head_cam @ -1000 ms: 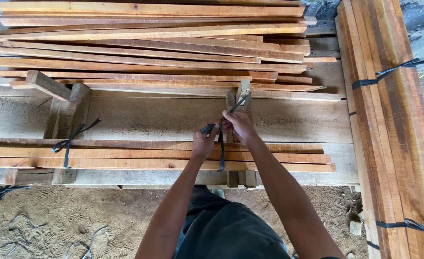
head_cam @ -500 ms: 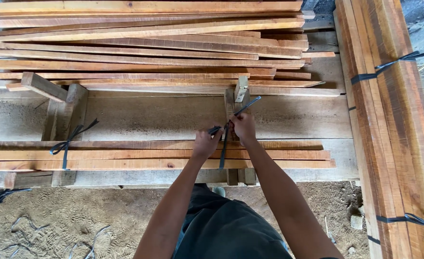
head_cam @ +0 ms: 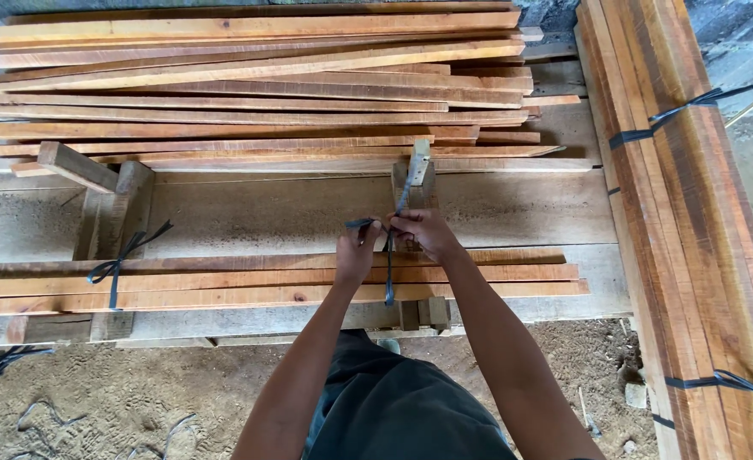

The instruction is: Bundling thin wooden strips together and tightening them with plastic ties using a tensioning tool.

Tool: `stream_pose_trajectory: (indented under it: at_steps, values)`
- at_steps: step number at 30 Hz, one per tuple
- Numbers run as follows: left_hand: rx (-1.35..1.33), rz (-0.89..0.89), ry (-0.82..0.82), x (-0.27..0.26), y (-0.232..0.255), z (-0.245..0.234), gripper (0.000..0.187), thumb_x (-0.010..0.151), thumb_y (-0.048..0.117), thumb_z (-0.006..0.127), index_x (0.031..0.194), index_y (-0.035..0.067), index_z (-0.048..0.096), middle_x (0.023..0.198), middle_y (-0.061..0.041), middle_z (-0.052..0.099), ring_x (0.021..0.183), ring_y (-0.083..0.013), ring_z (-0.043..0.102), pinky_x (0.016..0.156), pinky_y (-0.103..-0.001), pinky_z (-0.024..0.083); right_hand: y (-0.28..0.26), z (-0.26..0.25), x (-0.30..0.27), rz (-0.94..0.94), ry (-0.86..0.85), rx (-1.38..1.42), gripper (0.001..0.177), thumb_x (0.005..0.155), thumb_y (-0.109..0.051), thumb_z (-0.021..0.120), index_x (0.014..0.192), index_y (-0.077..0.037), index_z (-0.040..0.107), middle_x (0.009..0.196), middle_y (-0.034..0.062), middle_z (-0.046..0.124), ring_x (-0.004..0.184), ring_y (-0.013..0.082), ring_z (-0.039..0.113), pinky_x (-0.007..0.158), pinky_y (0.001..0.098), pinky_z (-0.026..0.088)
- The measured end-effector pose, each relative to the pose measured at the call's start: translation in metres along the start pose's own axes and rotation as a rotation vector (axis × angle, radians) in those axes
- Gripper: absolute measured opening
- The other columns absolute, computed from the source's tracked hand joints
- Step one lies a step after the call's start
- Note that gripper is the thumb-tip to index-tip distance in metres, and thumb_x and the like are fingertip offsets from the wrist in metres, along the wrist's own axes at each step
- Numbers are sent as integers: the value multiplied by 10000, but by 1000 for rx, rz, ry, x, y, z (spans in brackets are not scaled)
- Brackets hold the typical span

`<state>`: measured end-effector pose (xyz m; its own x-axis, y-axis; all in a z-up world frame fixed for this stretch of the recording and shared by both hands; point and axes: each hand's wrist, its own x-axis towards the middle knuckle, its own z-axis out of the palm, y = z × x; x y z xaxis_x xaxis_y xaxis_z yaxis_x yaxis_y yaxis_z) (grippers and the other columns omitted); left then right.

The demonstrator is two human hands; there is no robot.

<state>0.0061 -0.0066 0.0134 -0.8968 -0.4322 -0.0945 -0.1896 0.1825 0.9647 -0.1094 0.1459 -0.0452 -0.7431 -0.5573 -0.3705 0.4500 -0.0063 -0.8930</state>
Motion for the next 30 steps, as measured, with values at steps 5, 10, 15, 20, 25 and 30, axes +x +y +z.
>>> stream_pose_trajectory:
  at_steps: [5, 10, 15, 20, 25, 30]
  values:
    - [-316, 6, -33, 11, -17, 11, 306, 1137, 267, 526, 1198, 9, 678, 1072, -186, 740, 1066, -286, 703, 935, -494, 522, 2, -1, 3, -13, 75, 13, 213, 932, -180, 846, 974, 16, 772, 847, 151, 745, 711, 191, 705, 586, 258, 559]
    - [-269, 37, -93, 13, -27, 9, 247, 1149, 224, 499, 1144, 67, 690, 1029, -133, 734, 976, -192, 699, 917, -426, 541, 12, -4, 15, -4, 108, -41, 307, 992, -250, 815, 952, 42, 730, 809, 170, 700, 691, 212, 682, 572, 341, 582]
    - [115, 26, -154, -16, -7, -6, 260, 1137, 289, 537, 1080, 94, 699, 938, -147, 759, 610, -152, 664, 593, -362, 513, 13, -4, 15, -44, 175, -146, 294, 1068, -228, 700, 1027, 62, 674, 830, 179, 678, 713, 186, 652, 579, 381, 572]
    - [155, 145, -213, -62, -1, -16, 236, 1104, 216, 580, 929, 63, 618, 715, -180, 665, 564, -303, 659, 561, -349, 491, 22, -5, 19, -67, 222, -226, 334, 1081, -270, 692, 1043, 60, 659, 855, 178, 669, 757, 210, 687, 604, 408, 593]
    - [49, 160, -237, -68, 3, -18, 207, 1104, 159, 564, 933, 71, 641, 744, -164, 713, 532, -177, 596, 562, -306, 455, 16, -2, 12, -126, 243, -296, 308, 1086, -280, 680, 1026, 22, 678, 842, 163, 682, 758, 228, 728, 588, 423, 589]
    - [-38, 86, -133, -62, -6, -14, 213, 1121, 218, 531, 989, 111, 660, 841, -116, 759, 617, -100, 588, 612, -292, 482, -51, 36, -41, 30, 25, -266, 472, 1116, -377, 589, 1217, 70, 702, 1373, 368, 566, 1436, 595, 363, 1174, 745, 314]
